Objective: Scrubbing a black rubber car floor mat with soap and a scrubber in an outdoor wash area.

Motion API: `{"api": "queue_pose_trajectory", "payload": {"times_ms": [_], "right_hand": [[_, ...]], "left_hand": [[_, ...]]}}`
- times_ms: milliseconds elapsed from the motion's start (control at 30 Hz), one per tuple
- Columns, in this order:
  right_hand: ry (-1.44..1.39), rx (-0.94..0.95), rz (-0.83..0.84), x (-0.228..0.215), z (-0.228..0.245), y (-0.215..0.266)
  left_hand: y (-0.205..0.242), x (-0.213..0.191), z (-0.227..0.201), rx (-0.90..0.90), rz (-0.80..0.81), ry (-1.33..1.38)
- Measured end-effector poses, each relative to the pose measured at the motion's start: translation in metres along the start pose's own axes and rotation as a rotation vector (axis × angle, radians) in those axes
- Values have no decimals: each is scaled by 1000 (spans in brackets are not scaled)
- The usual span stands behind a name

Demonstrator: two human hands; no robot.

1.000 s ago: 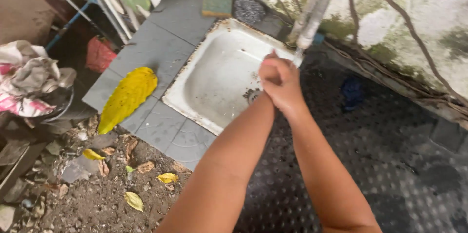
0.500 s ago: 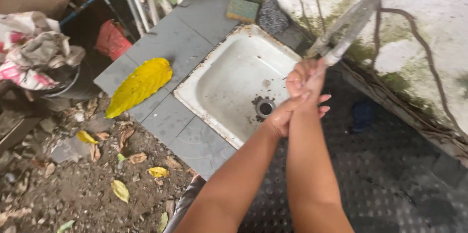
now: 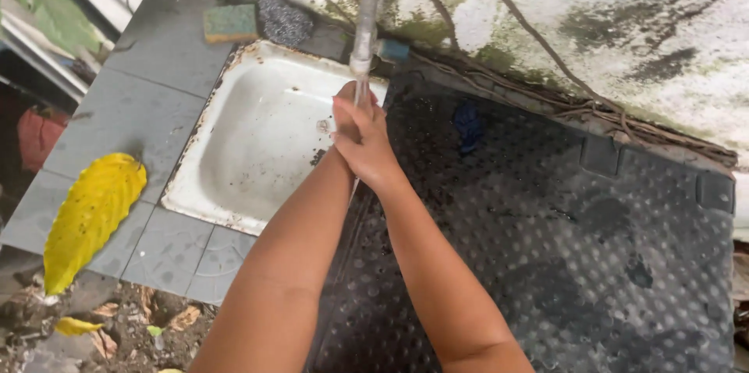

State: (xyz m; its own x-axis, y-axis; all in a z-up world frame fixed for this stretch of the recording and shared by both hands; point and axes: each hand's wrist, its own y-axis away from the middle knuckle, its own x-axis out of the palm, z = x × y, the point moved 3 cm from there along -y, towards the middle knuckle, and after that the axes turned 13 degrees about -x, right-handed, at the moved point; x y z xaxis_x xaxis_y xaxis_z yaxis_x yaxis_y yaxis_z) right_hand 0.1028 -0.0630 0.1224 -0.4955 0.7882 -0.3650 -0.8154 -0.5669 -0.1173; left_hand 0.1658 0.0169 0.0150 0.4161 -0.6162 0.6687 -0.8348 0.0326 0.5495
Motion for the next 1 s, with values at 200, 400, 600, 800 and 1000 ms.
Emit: {"api": "queue_pose_trajectory", "payload": {"times_ms": [200, 400, 600, 800, 1000], "right_hand": [[-37, 389, -106, 14, -44, -45], [-561, 226, -293, 22, -34, -75], [-1831, -738, 32, 47, -52, -96], [-1388, -105, -128, 45, -129, -117], [577, -85, -233, 5, -66, -56]], "left_hand": [[28, -3, -7, -69, 18, 57], [50, -11, -32, -104, 34, 140], [84, 4, 17, -147, 60, 221], [96, 15, 42, -216, 99, 314], [116, 62, -1, -63, -307, -56]]}}
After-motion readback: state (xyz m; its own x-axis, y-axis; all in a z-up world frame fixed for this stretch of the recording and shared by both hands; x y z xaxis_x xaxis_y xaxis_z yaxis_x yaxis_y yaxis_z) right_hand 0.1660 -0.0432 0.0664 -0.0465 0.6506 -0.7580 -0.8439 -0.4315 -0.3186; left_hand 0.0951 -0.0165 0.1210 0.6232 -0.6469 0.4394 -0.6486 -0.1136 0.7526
